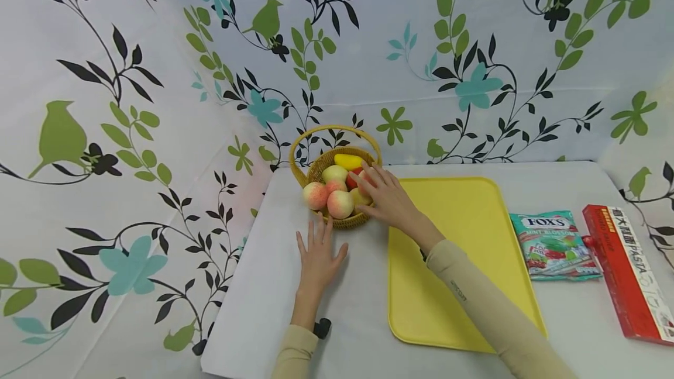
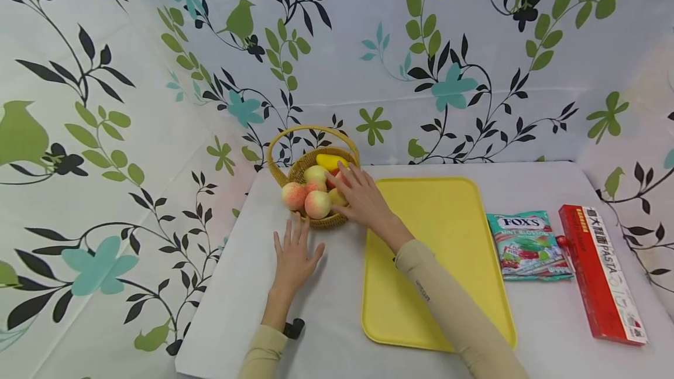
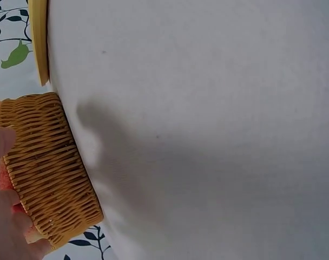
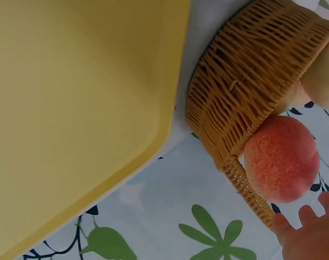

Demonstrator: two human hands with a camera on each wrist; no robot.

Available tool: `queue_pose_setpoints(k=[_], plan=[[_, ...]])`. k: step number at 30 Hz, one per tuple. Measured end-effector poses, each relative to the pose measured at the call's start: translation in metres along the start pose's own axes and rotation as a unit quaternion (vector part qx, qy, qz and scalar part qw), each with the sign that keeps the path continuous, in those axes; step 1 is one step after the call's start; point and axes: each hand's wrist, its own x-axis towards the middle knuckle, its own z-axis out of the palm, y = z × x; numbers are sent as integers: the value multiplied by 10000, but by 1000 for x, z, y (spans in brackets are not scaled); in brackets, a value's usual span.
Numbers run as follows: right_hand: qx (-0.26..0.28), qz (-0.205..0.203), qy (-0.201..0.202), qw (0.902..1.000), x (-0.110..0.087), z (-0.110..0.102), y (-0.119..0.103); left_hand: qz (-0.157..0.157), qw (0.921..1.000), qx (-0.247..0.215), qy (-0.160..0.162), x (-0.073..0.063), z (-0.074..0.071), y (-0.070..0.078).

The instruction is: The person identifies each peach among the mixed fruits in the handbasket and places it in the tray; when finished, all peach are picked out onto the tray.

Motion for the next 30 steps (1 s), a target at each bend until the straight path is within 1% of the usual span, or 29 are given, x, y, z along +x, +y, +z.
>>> queue_pose_setpoints(k=[2,4,6,7,9,11,12,13,15,17,18,20,21,22,25,27,28,30], plan=[[-45,-37,-169,9998,6,3,4,-8,9998,-202,-44,1,3,2],[-49,-38,-323,9995,11,5,8,-107,9984,-552,-91,3,6,4],[-6,24,-468,9989,13,7,11,-264,9935,-1103,38,7,9,4],[25,52,-509,9987,14,8,13,-383,9885,-1456,157,10,10,4],[106,70,-560,9983,15,11,16,-654,9738,-2138,420,15,13,2],[139,23,-551,9984,16,13,18,-902,9537,-2793,656,21,14,-1],[134,-12,-517,9986,16,14,18,-1021,9427,-3099,698,25,15,-2],[126,-45,-465,9988,17,15,19,-1141,9322,-3366,689,28,16,-2],[99,-82,-390,9992,18,18,18,-1323,9142,-3789,559,35,18,-6],[84,-41,-362,9993,18,19,20,-1385,8972,-4173,421,45,21,-7],[87,-18,-379,9992,18,19,20,-1407,8905,-4312,352,49,23,-8],[106,13,-454,9989,19,21,21,-1366,8781,-4573,346,56,27,-10],[115,21,-477,9988,19,22,21,-1300,8753,-4641,391,59,29,-11],[134,27,-491,9987,19,23,21,-1230,8752,-4658,428,61,31,-11],[103,7,-405,9991,19,26,22,-1047,8811,-4579,544,65,36,-12],[104,19,-295,9995,19,27,23,-1002,8863,-4487,561,66,39,-10],[116,33,-251,9996,19,27,23,-1012,8867,-4477,554,66,40,-9],[125,68,-168,9998,19,28,24,-1033,8845,-4516,555,66,41,-6]])
